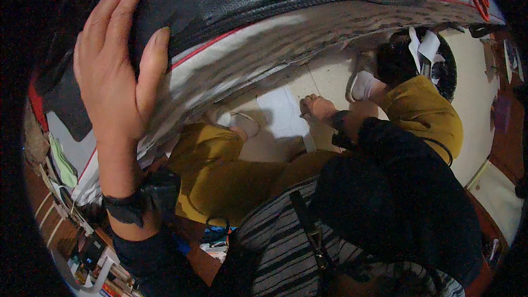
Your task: The person repairs a black patterned bag by applying a black patch to its side. They smooth the patch, use orange scissors to trim the edges, and press the patch firmly into place.
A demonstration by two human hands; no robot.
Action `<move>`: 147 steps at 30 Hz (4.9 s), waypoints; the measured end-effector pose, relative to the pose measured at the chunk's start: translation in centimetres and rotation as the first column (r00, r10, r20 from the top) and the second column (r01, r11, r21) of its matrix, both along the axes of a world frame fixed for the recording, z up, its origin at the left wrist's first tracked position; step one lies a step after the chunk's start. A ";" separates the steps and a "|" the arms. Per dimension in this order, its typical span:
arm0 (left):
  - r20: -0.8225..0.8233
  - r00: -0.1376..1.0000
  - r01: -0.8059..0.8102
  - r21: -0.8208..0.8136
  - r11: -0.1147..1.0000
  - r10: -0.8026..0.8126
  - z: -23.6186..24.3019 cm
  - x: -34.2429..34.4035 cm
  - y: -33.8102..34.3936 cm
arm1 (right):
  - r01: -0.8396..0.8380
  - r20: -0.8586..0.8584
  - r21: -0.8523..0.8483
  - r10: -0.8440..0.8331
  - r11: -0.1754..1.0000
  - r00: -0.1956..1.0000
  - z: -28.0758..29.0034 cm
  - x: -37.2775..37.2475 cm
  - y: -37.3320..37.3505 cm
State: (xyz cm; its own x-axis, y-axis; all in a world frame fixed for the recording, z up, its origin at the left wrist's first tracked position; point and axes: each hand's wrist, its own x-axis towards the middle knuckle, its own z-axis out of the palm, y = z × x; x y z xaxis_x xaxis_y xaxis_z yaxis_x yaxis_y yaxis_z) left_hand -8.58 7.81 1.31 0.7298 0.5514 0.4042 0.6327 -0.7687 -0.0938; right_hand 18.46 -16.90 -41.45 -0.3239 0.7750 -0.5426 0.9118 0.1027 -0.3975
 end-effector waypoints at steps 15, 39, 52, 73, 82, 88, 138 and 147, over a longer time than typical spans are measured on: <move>-0.037 0.999 0.024 -0.030 0.999 -0.025 0.1 -0.1 1.2 | -0.098 0.043 0.187 0.092 0.978 0.995 -1.3 -4.5 8.0; 0.798 0.565 0.175 -0.363 0.915 0.208 -0.7 -2.4 -2.3 | -0.035 -0.446 0.620 0.388 0.784 0.807 52.2 4.6 8.5; 0.608 0.026 0.877 -0.394 0.274 0.793 0.8 -2.2 -7.2 | 0.156 -0.258 0.962 0.548 0.225 0.796 46.8 -1.7 10.5; 0.840 0.097 0.372 -0.528 0.763 0.534 -2.2 0.0 -7.5 | 0.418 -0.787 0.212 -0.099 0.883 0.609 40.7 -1.2 13.5; 0.817 -0.206 0.432 -0.418 0.799 0.538 -0.7 0.4 -8.5 | 0.403 -0.894 -0.070 -0.237 0.913 0.381 41.5 -3.2 13.9; 0.655 -0.155 0.399 -0.644 0.653 0.740 -2.3 0.2 -12.7 | 0.562 -0.977 -0.142 -0.207 0.815 0.053 42.0 -4.5 14.7; 0.560 -0.029 0.247 -0.799 0.549 0.828 -3.4 -1.9 -11.7 | 0.311 -0.895 -0.307 -0.384 0.899 0.226 39.3 -8.7 13.5; 0.586 0.010 0.253 -0.785 0.565 0.810 -4.0 -3.6 -12.9 | 0.188 -0.863 -0.378 -0.418 0.907 0.283 37.6 -9.4 12.7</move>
State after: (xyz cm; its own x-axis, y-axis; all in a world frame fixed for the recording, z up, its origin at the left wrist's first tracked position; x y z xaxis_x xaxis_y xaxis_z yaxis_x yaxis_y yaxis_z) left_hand -12.17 -5.14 -2.65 -0.2447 0.9658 -0.0855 -0.0975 0.0633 0.9932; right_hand 9.03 -4.21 -3.82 -0.4566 0.8680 -0.1952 -0.0961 -0.2662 -0.9591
